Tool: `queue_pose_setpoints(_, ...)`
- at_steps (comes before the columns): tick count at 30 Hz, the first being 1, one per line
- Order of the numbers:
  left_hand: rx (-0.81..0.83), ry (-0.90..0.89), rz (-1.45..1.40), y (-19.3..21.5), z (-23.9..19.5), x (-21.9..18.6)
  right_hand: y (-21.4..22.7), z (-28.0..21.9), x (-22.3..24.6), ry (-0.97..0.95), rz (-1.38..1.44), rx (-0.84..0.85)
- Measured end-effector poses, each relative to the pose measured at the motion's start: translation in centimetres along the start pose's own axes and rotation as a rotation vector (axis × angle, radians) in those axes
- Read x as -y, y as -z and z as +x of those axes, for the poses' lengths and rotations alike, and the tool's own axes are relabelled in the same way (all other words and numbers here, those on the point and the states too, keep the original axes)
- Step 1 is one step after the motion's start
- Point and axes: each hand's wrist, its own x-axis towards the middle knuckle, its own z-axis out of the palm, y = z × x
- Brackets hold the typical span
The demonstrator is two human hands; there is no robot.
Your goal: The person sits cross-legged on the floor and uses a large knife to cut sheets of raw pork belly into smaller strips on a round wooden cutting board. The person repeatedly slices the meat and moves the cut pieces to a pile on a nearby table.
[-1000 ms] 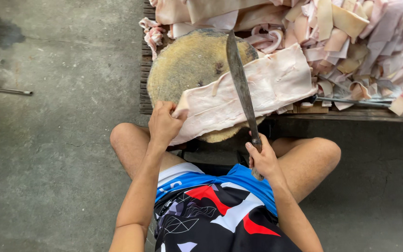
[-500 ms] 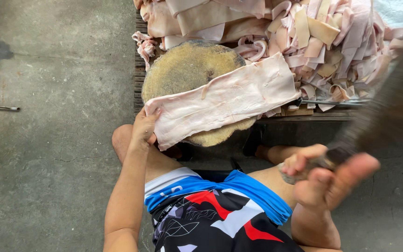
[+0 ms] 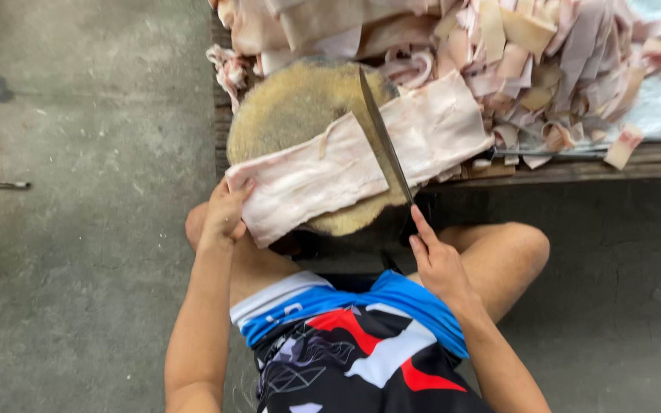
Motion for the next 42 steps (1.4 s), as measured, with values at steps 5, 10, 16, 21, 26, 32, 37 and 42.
queue_pose_setpoints(5, 0.049, -0.006, -0.121, -0.7, -0.7, -0.5, -0.3, -0.4, 1.6, 0.081, 0.085, -0.07)
queue_pose_setpoints(10, 0.087, -0.022, -0.133, -0.5, -0.7, -0.7, -3.7, 1.5, 2.7, 0.313, 0.136, -0.147)
queue_pose_setpoints(16, 0.072, -0.027, -0.087, 0.2, -1.2, 0.0, -3.5, 1.5, 4.5, 0.176, 0.091, -0.048)
queue_pose_setpoints(21, -0.057, -0.012, 0.034, -0.6, -0.5, -0.3, 2.7, -1.8, 6.4, 0.307, 0.577, -0.056)
queue_pose_setpoints(26, 0.06, -0.014, -0.121, -1.2, -2.2, -1.3, 1.9, -1.9, 5.2, 0.843, 0.554, -0.324)
queue_pose_setpoints(32, 0.036, -0.018, -0.055, -0.8, -1.9, 0.1, -5.9, 0.8, 0.6, 0.22, 0.136, -0.185)
queue_pose_setpoints(37, 0.104, -0.069, -0.119, -0.4, -1.3, 0.2, -4.3, 0.5, 0.5, -0.123, 0.577, 0.029)
queue_pose_setpoints(42, 0.027, -0.095, -0.091, -0.2, -3.3, 0.5, -3.6, 0.2, 2.1, -0.125, 0.529, -0.029)
